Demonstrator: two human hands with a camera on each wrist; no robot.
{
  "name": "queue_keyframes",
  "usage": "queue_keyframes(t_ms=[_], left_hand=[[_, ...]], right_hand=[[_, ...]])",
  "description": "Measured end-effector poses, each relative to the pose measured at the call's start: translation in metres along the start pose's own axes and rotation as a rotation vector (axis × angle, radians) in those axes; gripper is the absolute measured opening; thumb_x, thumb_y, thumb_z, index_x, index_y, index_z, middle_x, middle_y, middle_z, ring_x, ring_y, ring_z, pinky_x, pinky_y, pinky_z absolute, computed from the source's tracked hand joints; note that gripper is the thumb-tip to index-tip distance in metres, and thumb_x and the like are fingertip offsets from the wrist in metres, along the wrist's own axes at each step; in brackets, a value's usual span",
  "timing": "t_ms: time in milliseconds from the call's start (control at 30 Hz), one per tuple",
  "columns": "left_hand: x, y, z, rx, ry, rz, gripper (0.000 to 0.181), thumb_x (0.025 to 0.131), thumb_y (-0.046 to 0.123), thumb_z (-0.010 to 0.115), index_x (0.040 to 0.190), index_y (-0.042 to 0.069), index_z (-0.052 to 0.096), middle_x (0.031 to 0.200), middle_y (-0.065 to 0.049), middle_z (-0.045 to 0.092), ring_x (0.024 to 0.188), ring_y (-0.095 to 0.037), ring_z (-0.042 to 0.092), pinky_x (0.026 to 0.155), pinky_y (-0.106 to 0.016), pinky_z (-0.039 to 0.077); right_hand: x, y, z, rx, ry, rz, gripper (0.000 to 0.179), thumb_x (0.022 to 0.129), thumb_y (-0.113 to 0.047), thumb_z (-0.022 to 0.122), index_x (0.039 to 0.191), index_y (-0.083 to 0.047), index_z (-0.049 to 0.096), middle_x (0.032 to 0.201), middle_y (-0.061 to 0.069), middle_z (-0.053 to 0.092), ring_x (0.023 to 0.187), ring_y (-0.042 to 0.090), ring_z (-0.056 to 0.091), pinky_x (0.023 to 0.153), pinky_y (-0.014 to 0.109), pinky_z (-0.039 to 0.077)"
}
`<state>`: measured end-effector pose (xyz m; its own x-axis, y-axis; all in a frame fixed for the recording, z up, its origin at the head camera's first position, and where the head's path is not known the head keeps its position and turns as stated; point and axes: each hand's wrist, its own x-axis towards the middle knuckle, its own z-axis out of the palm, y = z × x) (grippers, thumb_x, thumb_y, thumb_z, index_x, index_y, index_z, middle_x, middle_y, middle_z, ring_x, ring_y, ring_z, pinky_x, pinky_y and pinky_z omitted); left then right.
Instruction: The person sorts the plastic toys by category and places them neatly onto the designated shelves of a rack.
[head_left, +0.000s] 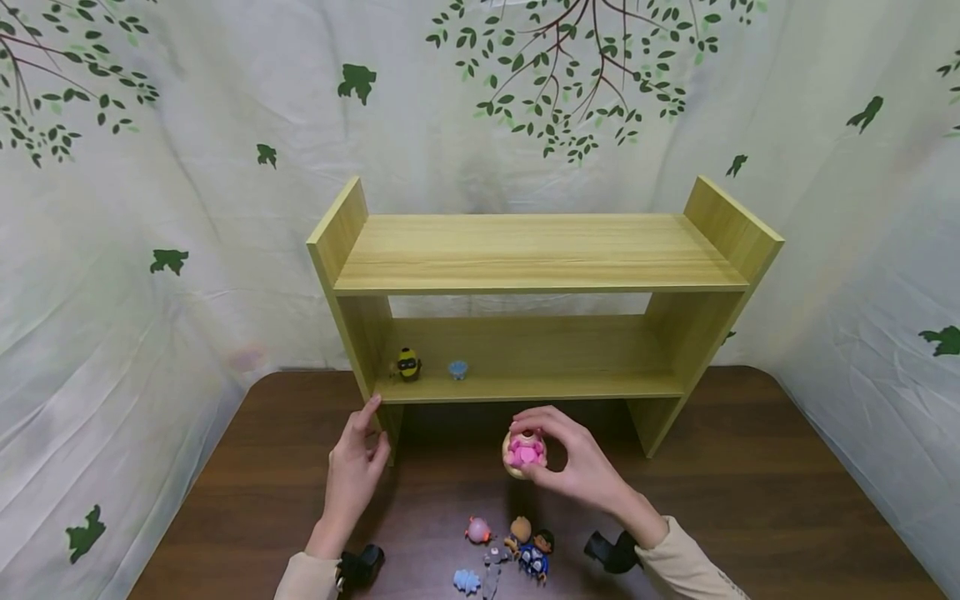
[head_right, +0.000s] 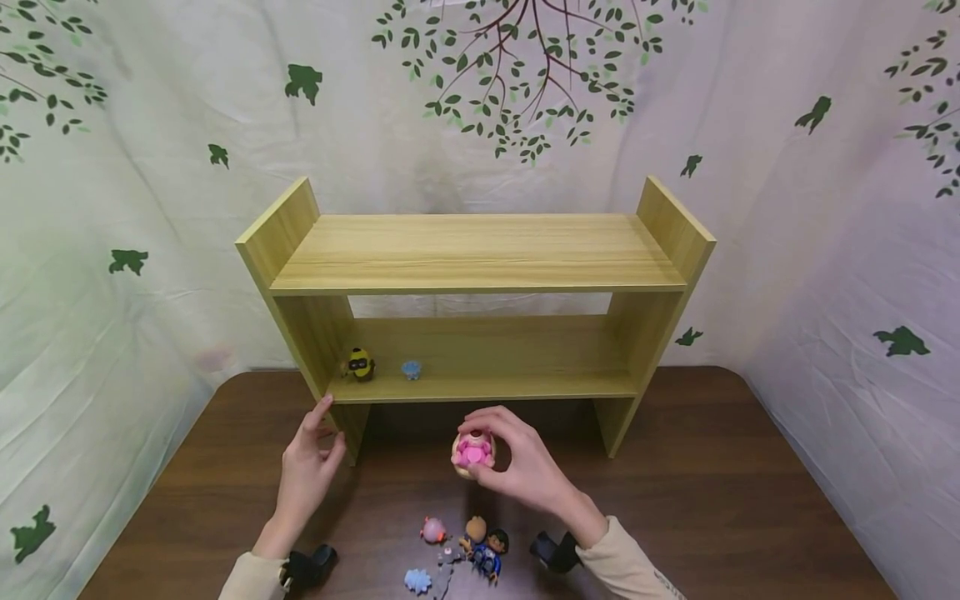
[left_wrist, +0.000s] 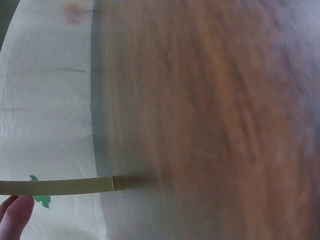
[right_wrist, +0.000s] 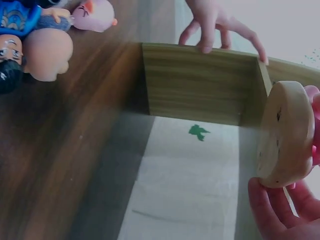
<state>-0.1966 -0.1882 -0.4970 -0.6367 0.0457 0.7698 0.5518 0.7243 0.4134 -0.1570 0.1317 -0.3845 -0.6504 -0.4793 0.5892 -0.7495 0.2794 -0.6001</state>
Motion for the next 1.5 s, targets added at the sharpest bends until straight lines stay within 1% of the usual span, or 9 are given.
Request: queue_keyframes(t_ms=[133, 233, 533, 600, 700, 867, 1100, 1300, 1500], left_hand=[[0.001, 0.0, 0.0, -0.003, 0.002, 0.003, 0.081, 0.074, -0.019, 0.065, 0.142, 0.017, 0.038, 0.092, -0.009, 0.051, 0.066, -0.021, 0.052, 0.052, -0.025, 0.053], [0.001, 0.0, 0.0, -0.002, 0.0, 0.0, 0.081, 0.074, -0.019, 0.065, 0.142, 0.017, 0.038, 0.092, -0.009, 0.051, 0.066, -0.022, 0.052, 0.052, -0.026, 0.054], [0.0, 0.0, 0.0, 0.0, 0.005, 0.002, 0.081, 0.074, -0.019, 0.065, 0.141, 0.017, 0.039, 0.093, -0.01, 0.052, 0.068, -0.023, 0.055, 0.052, -0.03, 0.055], [0.0, 0.0, 0.0, 0.003, 0.005, 0.002, 0.082, 0.073, -0.019, 0.066, 0.141, 0.018, 0.039, 0.093, -0.01, 0.052, 0.068, -0.022, 0.055, 0.052, -0.03, 0.055], [0.0, -0.001, 0.0, 0.01, 0.003, -0.001, 0.082, 0.073, -0.019, 0.066, 0.141, 0.018, 0.038, 0.093, -0.01, 0.052, 0.069, -0.021, 0.056, 0.052, -0.029, 0.055], [0.0, 0.0, -0.001, 0.013, -0.001, -0.005, 0.08, 0.075, -0.018, 0.065, 0.141, 0.018, 0.038, 0.094, -0.01, 0.052, 0.07, -0.021, 0.056, 0.053, -0.028, 0.054], [0.0, 0.001, -0.001, 0.002, 0.007, -0.006, 0.075, 0.076, -0.015, 0.062, 0.14, 0.016, 0.04, 0.096, -0.01, 0.053, 0.075, -0.025, 0.06, 0.053, -0.026, 0.054], [0.0, 0.0, 0.001, 0.0, 0.012, 0.001, 0.078, 0.074, -0.017, 0.064, 0.141, 0.017, 0.04, 0.094, -0.01, 0.053, 0.074, -0.024, 0.06, 0.053, -0.026, 0.054], [-0.001, -0.001, 0.001, 0.002, 0.009, -0.005, 0.079, 0.074, -0.017, 0.064, 0.141, 0.017, 0.04, 0.093, -0.009, 0.052, 0.073, -0.025, 0.06, 0.054, -0.026, 0.054]], right_hand=[[0.003, 0.0, -0.004, -0.001, 0.003, 0.007, 0.04, 0.071, 0.005, 0.076, 0.109, 0.002, 0.064, 0.115, 0.016, 0.06, 0.108, 0.031, 0.056, 0.091, 0.033, 0.047], [0.006, -0.001, -0.008, 0.002, 0.006, 0.007, 0.04, 0.071, 0.005, 0.076, 0.109, 0.002, 0.064, 0.116, 0.018, 0.06, 0.11, 0.033, 0.055, 0.093, 0.033, 0.046], [0.018, -0.005, -0.016, -0.025, 0.022, -0.018, 0.039, 0.071, 0.004, 0.076, 0.109, 0.003, 0.065, 0.114, 0.018, 0.061, 0.107, 0.03, 0.057, 0.09, 0.036, 0.047], [0.02, -0.006, -0.018, -0.025, 0.026, -0.022, 0.039, 0.071, 0.004, 0.077, 0.109, 0.003, 0.065, 0.114, 0.019, 0.061, 0.106, 0.03, 0.057, 0.09, 0.035, 0.047], [0.024, -0.006, -0.02, -0.026, 0.029, -0.03, 0.039, 0.071, 0.005, 0.077, 0.109, 0.004, 0.065, 0.113, 0.02, 0.061, 0.105, 0.031, 0.057, 0.088, 0.038, 0.048], [0.029, -0.006, -0.023, -0.017, 0.031, -0.009, 0.038, 0.073, 0.005, 0.075, 0.109, 0.004, 0.064, 0.115, 0.019, 0.061, 0.106, 0.03, 0.057, 0.086, 0.046, 0.047], [0.037, -0.003, -0.027, 0.01, 0.041, 0.003, 0.037, 0.074, 0.007, 0.073, 0.11, 0.005, 0.064, 0.115, 0.02, 0.06, 0.103, 0.029, 0.057, 0.084, 0.037, 0.051], [0.043, -0.002, -0.028, 0.017, 0.041, 0.042, 0.035, 0.075, 0.006, 0.073, 0.11, 0.004, 0.065, 0.115, 0.018, 0.061, 0.103, 0.029, 0.058, 0.085, 0.041, 0.051], [0.05, 0.002, -0.028, 0.035, 0.04, 0.048, 0.035, 0.077, 0.006, 0.072, 0.111, 0.004, 0.065, 0.116, 0.018, 0.061, 0.103, 0.03, 0.058, 0.084, 0.044, 0.051]])
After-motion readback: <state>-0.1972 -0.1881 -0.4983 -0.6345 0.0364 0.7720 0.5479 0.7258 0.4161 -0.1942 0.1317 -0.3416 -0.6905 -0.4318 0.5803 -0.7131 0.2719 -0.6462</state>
